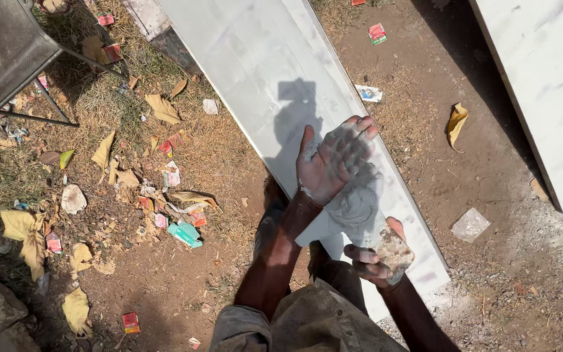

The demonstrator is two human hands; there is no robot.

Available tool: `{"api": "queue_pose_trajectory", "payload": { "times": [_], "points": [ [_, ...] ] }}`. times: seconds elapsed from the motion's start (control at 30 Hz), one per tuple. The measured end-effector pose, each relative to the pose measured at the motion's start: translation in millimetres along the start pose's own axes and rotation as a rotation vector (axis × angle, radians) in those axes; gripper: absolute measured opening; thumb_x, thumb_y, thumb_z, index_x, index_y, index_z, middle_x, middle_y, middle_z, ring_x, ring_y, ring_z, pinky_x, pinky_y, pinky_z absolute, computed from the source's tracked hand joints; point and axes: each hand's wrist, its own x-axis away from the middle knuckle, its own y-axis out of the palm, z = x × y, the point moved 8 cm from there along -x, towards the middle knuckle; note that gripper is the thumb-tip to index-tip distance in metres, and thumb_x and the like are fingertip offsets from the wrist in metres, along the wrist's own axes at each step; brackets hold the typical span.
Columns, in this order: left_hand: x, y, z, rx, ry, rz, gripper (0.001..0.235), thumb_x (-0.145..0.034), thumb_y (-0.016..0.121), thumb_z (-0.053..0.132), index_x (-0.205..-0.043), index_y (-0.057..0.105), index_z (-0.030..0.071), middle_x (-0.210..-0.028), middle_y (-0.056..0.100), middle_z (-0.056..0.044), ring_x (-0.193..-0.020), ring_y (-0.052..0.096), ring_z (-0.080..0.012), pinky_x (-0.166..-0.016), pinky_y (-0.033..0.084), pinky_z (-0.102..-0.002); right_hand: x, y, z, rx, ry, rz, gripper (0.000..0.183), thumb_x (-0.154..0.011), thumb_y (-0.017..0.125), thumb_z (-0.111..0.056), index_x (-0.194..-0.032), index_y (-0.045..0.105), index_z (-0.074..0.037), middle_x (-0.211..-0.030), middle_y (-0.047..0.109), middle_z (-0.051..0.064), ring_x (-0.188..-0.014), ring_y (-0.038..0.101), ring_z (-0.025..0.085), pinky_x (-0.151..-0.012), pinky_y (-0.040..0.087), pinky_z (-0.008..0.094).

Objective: The person applies a white plaster-like substance to a long rectangular board using a trowel. They repeatedly scoop material from their left hand and spread it along the board's surface, smoothing it with the tool. The work is performed outdoors on a dirt ground with scattered debris.

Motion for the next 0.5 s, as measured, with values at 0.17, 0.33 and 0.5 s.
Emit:
{"api": "queue_pose_trajectory", "payload": {
  "times": [0.17, 0.33, 0.5],
  "points": [
    [-3.1, -51.4, 76.8, -0.320, -0.224, 0.212, 0.090, -0.111, 0.042, 0.064, -0.157, 0.030, -0.012, -0.159, 0.040, -0.026, -0.152, 0.038, -0.0406, -0.132, 0.030, -0.054, -23.7, 0.5, -66.6, 0.347, -0.068, 0.245, 0.070, -0.100, 0.063, -0.043, -0.150, 0.041, 0.002, -0.104, 0.055, 0.022, -0.074, 0.060, 0.022, -0.055, 0.053, 0.024],
    [-14.2, -134.4, 208.4, -0.496, 0.302, 0.985, 0.090, -0.098, 0.042, 0.070, -0.153, 0.037, 0.000, -0.157, 0.047, -0.018, -0.140, 0.049, -0.0277, -0.118, 0.037, -0.041, -115.2, -21.4, -185.0, 1.298, -0.285, 0.613, 0.068, -0.090, 0.072, -0.021, -0.146, 0.045, 0.004, -0.112, 0.059, 0.030, -0.089, 0.063, 0.028, -0.073, 0.060, 0.032],
    [-75.0, -146.7, 236.9, -0.118, 0.328, 0.386, 0.094, -0.109, 0.041, 0.074, -0.154, 0.039, -0.008, -0.159, 0.043, -0.025, -0.135, 0.047, -0.0386, -0.110, 0.051, -0.048, -261.8, -17.6, -206.8, 2.801, -0.335, 0.588, 0.078, -0.074, 0.069, -0.003, -0.149, 0.045, -0.004, -0.151, 0.044, 0.024, -0.133, 0.054, 0.039, -0.102, 0.052, 0.042]
  ]
}}
